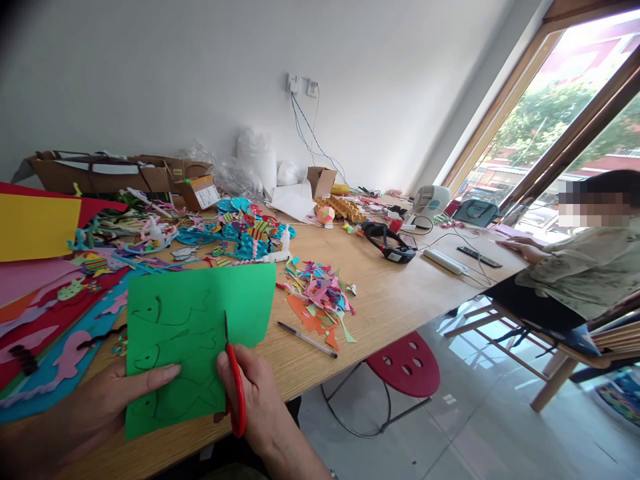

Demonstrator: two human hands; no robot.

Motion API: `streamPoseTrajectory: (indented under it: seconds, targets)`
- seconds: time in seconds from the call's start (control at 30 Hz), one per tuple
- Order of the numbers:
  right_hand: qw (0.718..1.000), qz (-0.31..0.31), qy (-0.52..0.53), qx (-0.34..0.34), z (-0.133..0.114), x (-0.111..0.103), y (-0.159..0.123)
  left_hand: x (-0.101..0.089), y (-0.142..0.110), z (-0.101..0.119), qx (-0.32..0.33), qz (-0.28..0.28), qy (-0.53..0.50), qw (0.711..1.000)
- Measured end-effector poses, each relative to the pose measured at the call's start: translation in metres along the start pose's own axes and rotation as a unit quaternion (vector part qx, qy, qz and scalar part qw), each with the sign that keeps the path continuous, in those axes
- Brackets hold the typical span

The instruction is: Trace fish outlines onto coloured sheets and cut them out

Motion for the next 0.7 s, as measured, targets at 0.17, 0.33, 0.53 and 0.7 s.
streamPoseTrajectory:
  seconds: [0.17,0.33,0.53,0.7]
  targets:
    - [1.0,0.025,0.009,0.011,0.005,-0.001,-0.001,-0.002,0.0,-0.002,-0.002,0.012,-0.014,1.0]
    - [0.999,0.021,0.012,0.025,0.01,-0.002,-0.001,-0.006,0.001,-0.007,-0.006,0.026,-0.015,1.0]
    - [0.998,0.048,-0.047,-0.012,-0.001,-0.009,-0.003,-0.005,0.0,-0.01,0.014,0.018,-0.019,1.0]
    - [0.998,0.019,-0.05,0.014,0.008,-0.006,-0.002,-0.004,-0.004,-0.014,-0.021,0.009,-0.033,0.999]
Point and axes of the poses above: each hand's wrist, its own y-axis towards the middle knuckle, its own x-axis out of the palm, z = x × y, the point moved 8 cm from there along y, towards the middle knuckle, and after that the axes turned 4 degrees about -z, right-handed, at the moved point
